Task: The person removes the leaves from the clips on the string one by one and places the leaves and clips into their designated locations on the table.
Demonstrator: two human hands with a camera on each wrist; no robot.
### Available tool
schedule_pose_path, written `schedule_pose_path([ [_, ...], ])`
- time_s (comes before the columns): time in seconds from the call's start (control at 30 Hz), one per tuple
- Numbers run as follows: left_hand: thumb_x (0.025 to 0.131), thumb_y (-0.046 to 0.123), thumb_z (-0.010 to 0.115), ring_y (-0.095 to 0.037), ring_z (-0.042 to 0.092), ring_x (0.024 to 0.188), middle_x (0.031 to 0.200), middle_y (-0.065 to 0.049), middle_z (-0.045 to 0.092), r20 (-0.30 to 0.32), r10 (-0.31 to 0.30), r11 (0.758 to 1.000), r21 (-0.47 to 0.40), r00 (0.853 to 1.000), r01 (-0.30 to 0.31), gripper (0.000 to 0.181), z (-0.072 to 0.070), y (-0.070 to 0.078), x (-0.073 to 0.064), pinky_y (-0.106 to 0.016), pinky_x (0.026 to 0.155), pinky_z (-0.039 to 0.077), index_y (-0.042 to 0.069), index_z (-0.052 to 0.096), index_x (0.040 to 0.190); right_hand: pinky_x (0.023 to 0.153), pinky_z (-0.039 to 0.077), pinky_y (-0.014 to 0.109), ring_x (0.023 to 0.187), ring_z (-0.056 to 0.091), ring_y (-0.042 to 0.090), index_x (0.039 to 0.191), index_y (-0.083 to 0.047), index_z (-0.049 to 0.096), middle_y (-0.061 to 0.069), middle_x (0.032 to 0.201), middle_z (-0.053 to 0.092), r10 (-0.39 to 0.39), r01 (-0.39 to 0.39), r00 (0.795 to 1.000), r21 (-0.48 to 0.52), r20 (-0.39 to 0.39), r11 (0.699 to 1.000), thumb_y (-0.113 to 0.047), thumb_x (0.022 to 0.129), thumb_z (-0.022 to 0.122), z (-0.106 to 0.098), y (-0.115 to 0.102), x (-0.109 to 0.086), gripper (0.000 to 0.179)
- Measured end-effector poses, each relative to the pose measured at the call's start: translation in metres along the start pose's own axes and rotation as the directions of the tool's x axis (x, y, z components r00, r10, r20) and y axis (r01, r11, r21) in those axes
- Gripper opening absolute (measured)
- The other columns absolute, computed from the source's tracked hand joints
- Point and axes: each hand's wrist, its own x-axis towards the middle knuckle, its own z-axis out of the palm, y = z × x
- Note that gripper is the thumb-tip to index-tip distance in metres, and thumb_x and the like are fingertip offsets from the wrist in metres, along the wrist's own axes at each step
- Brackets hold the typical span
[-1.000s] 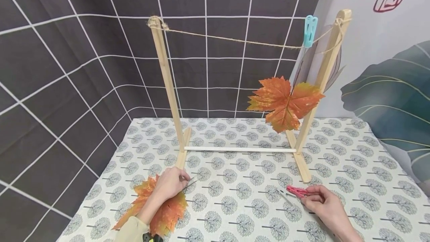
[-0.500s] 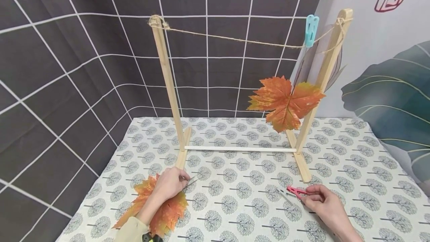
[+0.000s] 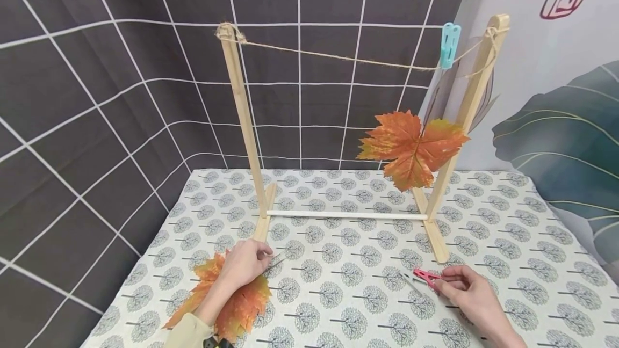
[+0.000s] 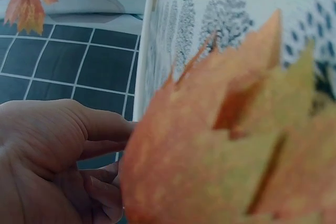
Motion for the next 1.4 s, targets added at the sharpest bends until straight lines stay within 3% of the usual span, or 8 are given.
schedule_pose_path([
  [0.2, 0.080, 0.004, 0.077, -0.008, 0.051, 0.054, 0.072, 0.005, 0.066, -0.020, 0.025, 1.000, -0.012, 0.999, -0.025, 0.015, -0.005, 0.012, 0.003, -0.025, 0.045, 0.042, 0.008, 0.078, 0.094, 0.069, 0.050, 0.022, 0.081, 0.060, 0.010, 0.118, 0.005, 0.058, 0.010, 0.101, 0.068, -0.054, 0.047, 0.998, -0.155, -0.041, 0.987, -0.023, 0.089, 0.076, -0.007, -0.007, 0.001, 0.044],
  [0.33, 0.083, 0.004, 0.073, -0.006, 0.052, 0.052, 0.077, 0.004, 0.067, -0.044, 0.025, 0.996, -0.082, 0.999, -0.028, 0.020, -0.007, 0.021, 0.007, -0.023, 0.041, 0.040, 0.005, 0.077, 0.103, 0.068, 0.050, 0.019, 0.079, 0.059, 0.008, 0.117, 0.005, 0.060, 0.010, 0.099, 0.067, -0.113, 0.095, 0.989, -0.174, -0.098, 0.980, -0.020, 0.092, 0.072, -0.011, -0.016, 0.000, 0.038],
  [0.5, 0.084, 0.001, 0.070, -0.008, 0.054, 0.049, 0.085, -0.004, 0.070, -0.135, 0.034, 0.969, -0.237, 0.990, -0.065, 0.027, -0.012, 0.031, 0.012, -0.024, 0.036, 0.040, 0.002, 0.074, 0.111, 0.067, 0.051, 0.016, 0.078, 0.058, 0.002, 0.114, 0.005, 0.061, 0.011, 0.097, 0.066, -0.241, 0.219, 0.958, -0.148, -0.153, 0.965, -0.012, 0.093, 0.070, -0.018, -0.030, 0.001, 0.028],
  [0.7, 0.084, 0.000, 0.072, -0.010, 0.059, 0.053, 0.090, -0.005, 0.072, -0.236, 0.045, 0.928, -0.349, 0.971, -0.128, 0.029, -0.019, 0.047, 0.020, -0.024, 0.037, 0.039, 0.002, 0.073, 0.114, 0.067, 0.051, 0.012, 0.078, 0.058, 0.002, 0.110, 0.006, 0.062, 0.004, 0.092, 0.065, -0.376, 0.358, 0.910, -0.127, -0.175, 0.925, -0.003, 0.092, 0.069, -0.033, -0.051, 0.006, 0.021],
  [0.87, 0.086, 0.001, 0.071, -0.015, 0.065, 0.060, 0.097, -0.010, 0.073, -0.250, 0.055, 0.869, -0.465, 0.967, -0.170, 0.029, -0.026, 0.072, 0.029, -0.022, 0.038, 0.041, 0.002, 0.072, 0.115, 0.062, 0.052, 0.015, 0.074, 0.062, 0.006, 0.108, 0.007, 0.062, -0.003, 0.088, 0.065, -0.477, 0.467, 0.862, -0.096, -0.171, 0.879, 0.004, 0.090, 0.068, -0.051, -0.072, 0.011, 0.018],
  [0.97, 0.088, 0.000, 0.070, -0.020, 0.068, 0.063, 0.100, -0.012, 0.072, -0.254, 0.071, 0.818, -0.539, 0.965, -0.202, 0.029, -0.029, 0.089, 0.037, -0.020, 0.039, 0.040, 0.002, 0.071, 0.116, 0.056, 0.051, 0.017, 0.068, 0.062, 0.008, 0.106, 0.006, 0.062, -0.005, 0.086, 0.065, -0.512, 0.506, 0.843, -0.084, -0.166, 0.859, 0.007, 0.090, 0.067, -0.059, -0.084, 0.013, 0.018],
  [1.13, 0.088, -0.002, 0.069, -0.025, 0.068, 0.061, 0.098, -0.012, 0.071, -0.290, 0.137, 0.749, -0.596, 0.947, -0.290, 0.026, -0.036, 0.117, 0.051, -0.019, 0.039, 0.034, -0.002, 0.071, 0.114, 0.052, 0.049, 0.019, 0.059, 0.061, 0.012, 0.107, 0.002, 0.063, -0.007, 0.089, 0.067, -0.568, 0.562, 0.813, -0.077, -0.130, 0.823, 0.008, 0.090, 0.066, -0.071, -0.101, 0.015, 0.018],
  [1.4, 0.089, 0.002, 0.069, -0.018, 0.068, 0.058, 0.092, -0.007, 0.072, -0.296, 0.186, 0.707, -0.622, 0.937, -0.337, 0.022, -0.042, 0.146, 0.066, -0.019, 0.040, 0.030, 0.001, 0.073, 0.111, 0.050, 0.045, 0.021, 0.054, 0.057, 0.012, 0.105, -0.003, 0.066, -0.014, 0.097, 0.070, -0.621, 0.615, 0.778, -0.082, -0.098, 0.784, 0.008, 0.089, 0.069, -0.088, -0.135, 0.016, 0.020],
])
